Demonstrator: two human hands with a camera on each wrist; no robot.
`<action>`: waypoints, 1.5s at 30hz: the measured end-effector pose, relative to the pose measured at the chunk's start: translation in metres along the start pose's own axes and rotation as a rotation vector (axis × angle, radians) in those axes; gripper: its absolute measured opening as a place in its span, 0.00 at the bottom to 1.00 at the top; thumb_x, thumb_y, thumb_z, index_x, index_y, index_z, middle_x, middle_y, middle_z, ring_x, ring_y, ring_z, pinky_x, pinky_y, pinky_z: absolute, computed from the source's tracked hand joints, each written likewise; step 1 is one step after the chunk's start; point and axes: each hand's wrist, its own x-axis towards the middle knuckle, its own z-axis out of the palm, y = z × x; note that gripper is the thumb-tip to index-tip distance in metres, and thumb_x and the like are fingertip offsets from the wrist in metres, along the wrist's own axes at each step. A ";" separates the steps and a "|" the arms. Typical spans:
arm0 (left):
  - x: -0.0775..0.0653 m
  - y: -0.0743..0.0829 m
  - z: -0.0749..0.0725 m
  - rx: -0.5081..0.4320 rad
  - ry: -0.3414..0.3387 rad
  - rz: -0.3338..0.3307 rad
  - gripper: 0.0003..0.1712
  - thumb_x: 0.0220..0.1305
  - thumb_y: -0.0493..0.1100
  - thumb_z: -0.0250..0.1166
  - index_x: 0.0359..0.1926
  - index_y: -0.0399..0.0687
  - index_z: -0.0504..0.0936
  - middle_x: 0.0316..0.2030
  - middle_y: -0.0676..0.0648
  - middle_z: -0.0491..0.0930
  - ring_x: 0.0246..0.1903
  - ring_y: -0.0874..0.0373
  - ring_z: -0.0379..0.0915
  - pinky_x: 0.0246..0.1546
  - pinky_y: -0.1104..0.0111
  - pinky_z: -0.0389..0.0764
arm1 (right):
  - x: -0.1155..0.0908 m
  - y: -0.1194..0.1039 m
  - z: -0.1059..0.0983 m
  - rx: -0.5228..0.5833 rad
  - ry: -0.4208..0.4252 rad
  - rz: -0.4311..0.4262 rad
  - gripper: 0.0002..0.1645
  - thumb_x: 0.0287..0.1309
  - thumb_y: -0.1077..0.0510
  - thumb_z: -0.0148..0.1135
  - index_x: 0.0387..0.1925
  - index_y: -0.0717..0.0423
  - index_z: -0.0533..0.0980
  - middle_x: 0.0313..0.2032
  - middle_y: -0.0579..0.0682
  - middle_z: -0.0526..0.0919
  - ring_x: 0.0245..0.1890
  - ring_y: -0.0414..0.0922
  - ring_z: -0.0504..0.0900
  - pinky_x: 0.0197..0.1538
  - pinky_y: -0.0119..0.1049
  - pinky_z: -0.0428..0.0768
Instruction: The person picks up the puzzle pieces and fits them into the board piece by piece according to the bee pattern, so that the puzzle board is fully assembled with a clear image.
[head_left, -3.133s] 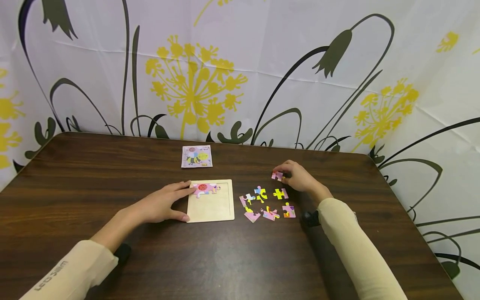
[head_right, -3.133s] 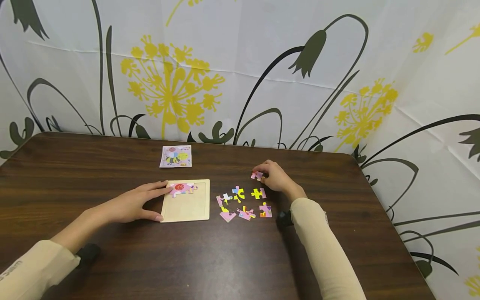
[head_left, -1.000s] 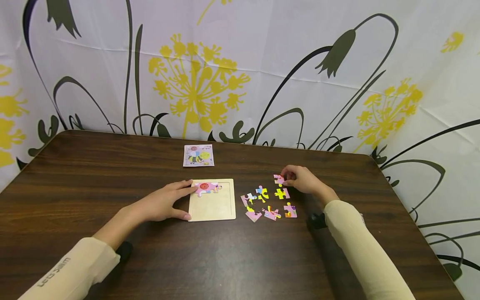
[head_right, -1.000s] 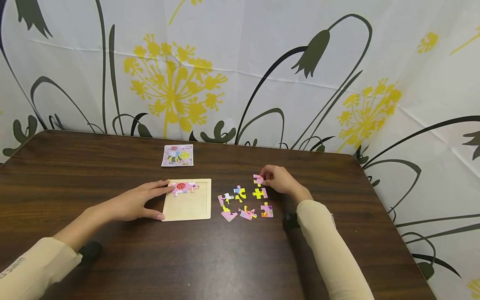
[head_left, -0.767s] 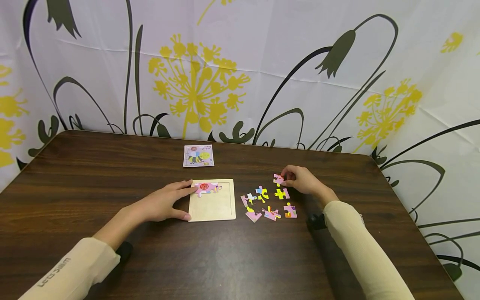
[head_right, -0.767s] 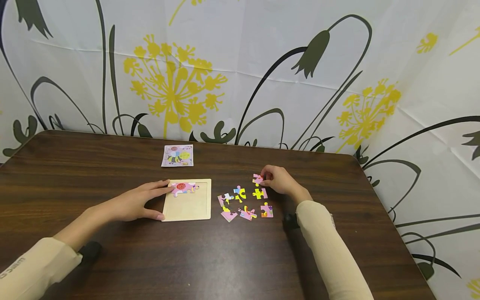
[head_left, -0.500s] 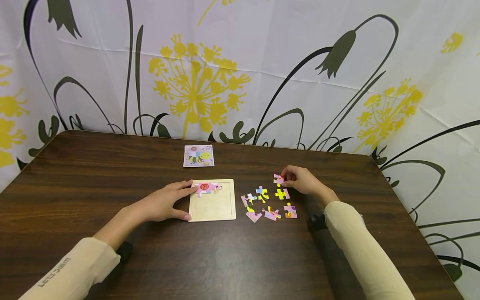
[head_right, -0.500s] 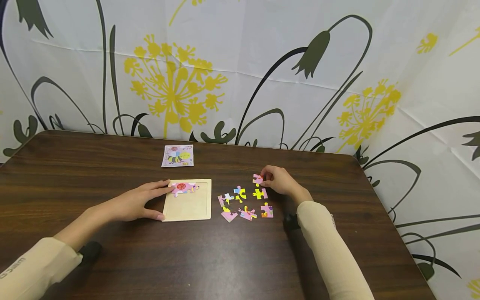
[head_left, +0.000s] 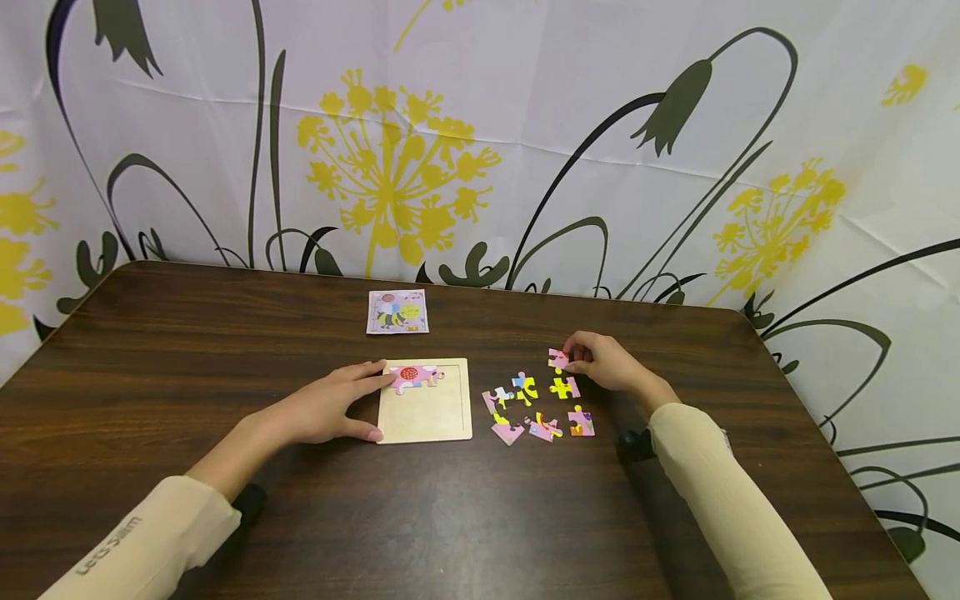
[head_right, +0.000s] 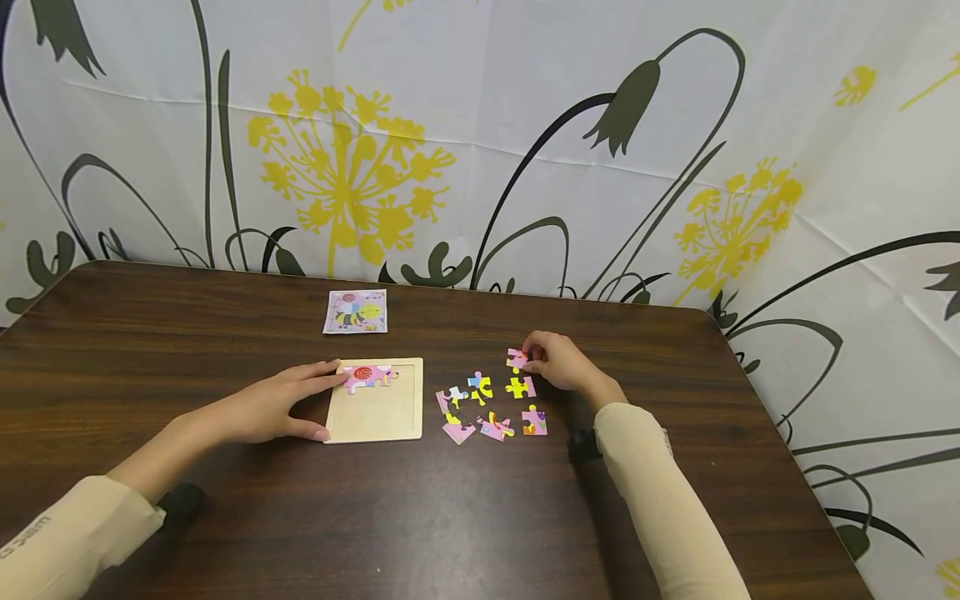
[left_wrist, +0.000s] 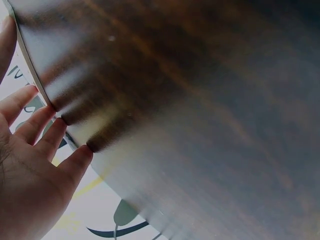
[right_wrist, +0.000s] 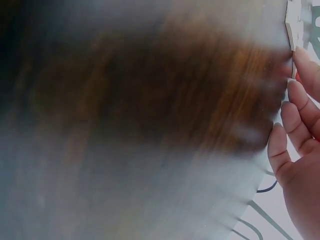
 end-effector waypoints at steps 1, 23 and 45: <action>0.000 0.000 0.000 0.000 0.001 0.001 0.46 0.49 0.55 0.68 0.65 0.39 0.62 0.65 0.32 0.55 0.62 0.33 0.48 0.56 0.43 0.57 | 0.000 0.000 0.000 -0.002 0.001 -0.004 0.10 0.54 0.64 0.63 0.38 0.61 0.73 0.26 0.49 0.71 0.26 0.43 0.67 0.30 0.35 0.67; 0.000 0.000 0.001 0.001 -0.011 -0.012 0.47 0.49 0.55 0.68 0.66 0.40 0.61 0.65 0.33 0.54 0.62 0.34 0.48 0.55 0.42 0.57 | -0.004 -0.003 -0.003 -0.039 0.013 -0.058 0.10 0.55 0.64 0.62 0.39 0.63 0.73 0.38 0.55 0.74 0.34 0.48 0.71 0.39 0.41 0.72; 0.000 0.001 0.000 0.001 -0.007 -0.001 0.46 0.50 0.56 0.68 0.65 0.39 0.61 0.64 0.32 0.54 0.62 0.33 0.48 0.55 0.42 0.57 | 0.004 -0.030 -0.001 0.055 0.028 -0.132 0.10 0.54 0.64 0.62 0.38 0.63 0.73 0.34 0.52 0.77 0.34 0.45 0.76 0.39 0.39 0.74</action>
